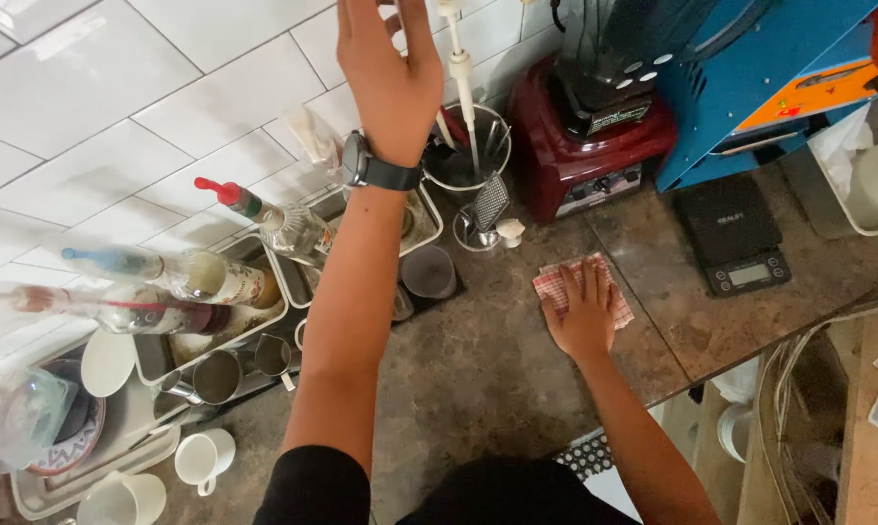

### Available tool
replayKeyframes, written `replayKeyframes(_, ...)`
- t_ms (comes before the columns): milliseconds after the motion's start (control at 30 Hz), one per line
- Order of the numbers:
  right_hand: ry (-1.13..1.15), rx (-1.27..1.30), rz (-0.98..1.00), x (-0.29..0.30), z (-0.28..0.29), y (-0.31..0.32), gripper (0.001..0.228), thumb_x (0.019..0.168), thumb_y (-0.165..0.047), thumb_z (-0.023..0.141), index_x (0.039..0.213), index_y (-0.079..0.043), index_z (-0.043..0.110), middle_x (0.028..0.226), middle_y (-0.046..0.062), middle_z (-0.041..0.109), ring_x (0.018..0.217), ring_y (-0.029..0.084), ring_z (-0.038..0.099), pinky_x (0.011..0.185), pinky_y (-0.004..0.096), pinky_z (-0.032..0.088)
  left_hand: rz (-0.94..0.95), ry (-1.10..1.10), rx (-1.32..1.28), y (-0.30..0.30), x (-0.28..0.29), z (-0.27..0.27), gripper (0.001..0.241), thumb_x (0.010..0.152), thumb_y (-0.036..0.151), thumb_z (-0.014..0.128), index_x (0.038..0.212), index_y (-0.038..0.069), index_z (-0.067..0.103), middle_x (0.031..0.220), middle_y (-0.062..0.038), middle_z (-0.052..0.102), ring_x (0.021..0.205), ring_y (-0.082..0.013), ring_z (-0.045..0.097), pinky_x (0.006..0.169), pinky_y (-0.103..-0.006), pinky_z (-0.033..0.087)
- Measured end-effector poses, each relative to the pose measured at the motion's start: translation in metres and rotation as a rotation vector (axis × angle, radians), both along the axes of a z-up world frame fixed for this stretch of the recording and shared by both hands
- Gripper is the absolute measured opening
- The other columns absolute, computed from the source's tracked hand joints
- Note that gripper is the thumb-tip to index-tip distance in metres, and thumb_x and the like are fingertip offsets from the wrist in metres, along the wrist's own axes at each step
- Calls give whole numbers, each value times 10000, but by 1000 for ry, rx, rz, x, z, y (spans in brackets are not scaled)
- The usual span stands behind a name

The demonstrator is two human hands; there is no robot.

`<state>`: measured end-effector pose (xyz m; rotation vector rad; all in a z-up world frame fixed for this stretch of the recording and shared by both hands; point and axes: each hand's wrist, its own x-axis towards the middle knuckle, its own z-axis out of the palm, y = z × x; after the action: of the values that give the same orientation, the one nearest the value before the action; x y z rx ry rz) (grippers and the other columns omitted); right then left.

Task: Wiping down espresso cups and cleaning syrup pump bottles at a coffee shop counter.

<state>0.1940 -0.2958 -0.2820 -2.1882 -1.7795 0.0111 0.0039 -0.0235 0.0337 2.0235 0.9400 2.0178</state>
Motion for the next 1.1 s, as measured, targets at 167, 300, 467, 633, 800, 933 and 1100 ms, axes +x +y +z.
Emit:
replayKeyframes(167, 0, -5, -10, 0, -2, 0, 643, 973, -550, 485, 1513, -202, 480, 1663, 140, 321, 1550, 362, 255, 1216, 556, 201, 30, 46, -92, 29, 4, -50, 381, 1074, 185, 604, 1417, 194, 440, 1128, -66, 688, 889, -184, 730, 698, -288, 663)
replayKeyframes(300, 12, -21, -19, 0, -4, -1, 659, 972, -549, 475, 1534, -204, 464, 1678, 142, 307, 1557, 365, 241, 1229, 553, 195, 141, 143, -273, 42, 9, -104, 398, 1040, 227, 590, 1373, 52, 459, 1092, -106, 713, 850, -201, 697, 724, -333, 569)
replayKeyframes(467, -1, 16, -16, -1, -4, 0, 626, 966, -522, 510, 1502, -199, 483, 1645, 132, 348, 1539, 362, 277, 1221, 567, 217, 145, 112, -412, 48, 16, -150, 340, 990, 194, 607, 1269, 21, 517, 1023, -124, 702, 785, -245, 687, 686, -366, 569)
replayKeyframes(633, -4, 35, -11, -2, 0, -1, 610, 992, -534, 474, 1494, -189, 509, 1645, 126, 356, 1542, 354, 276, 1220, 557, 212, 159, 109, -486, 51, 17, -159, 224, 976, 191, 616, 1135, 40, 568, 961, -85, 699, 659, -173, 650, 591, -338, 532)
replayKeyframes(800, -6, -23, -28, -1, -3, 0, 636, 980, -551, 446, 1512, -203, 475, 1656, 124, 351, 1558, 343, 253, 1236, 537, 189, 189, 97, -467, 48, 17, -142, 250, 959, 125, 648, 1191, 43, 600, 1008, -82, 700, 756, -188, 707, 657, -334, 587)
replayKeyframes(933, 12, -20, -18, -1, -4, -1, 627, 995, -544, 433, 1526, -212, 462, 1662, 121, 329, 1566, 346, 226, 1243, 551, 168, 175, 80, -439, 50, 16, -146, 249, 958, 149, 647, 1166, 26, 587, 1006, -95, 692, 722, -194, 706, 650, -328, 589)
replayKeyframes(1100, 16, 37, -23, -3, 1, -1, 592, 983, -521, 496, 1487, -211, 522, 1649, 121, 371, 1550, 349, 278, 1217, 555, 222, 248, 139, -490, 55, 16, -159, 222, 947, 245, 655, 1073, 77, 583, 895, -37, 680, 638, -191, 641, 597, -360, 527)
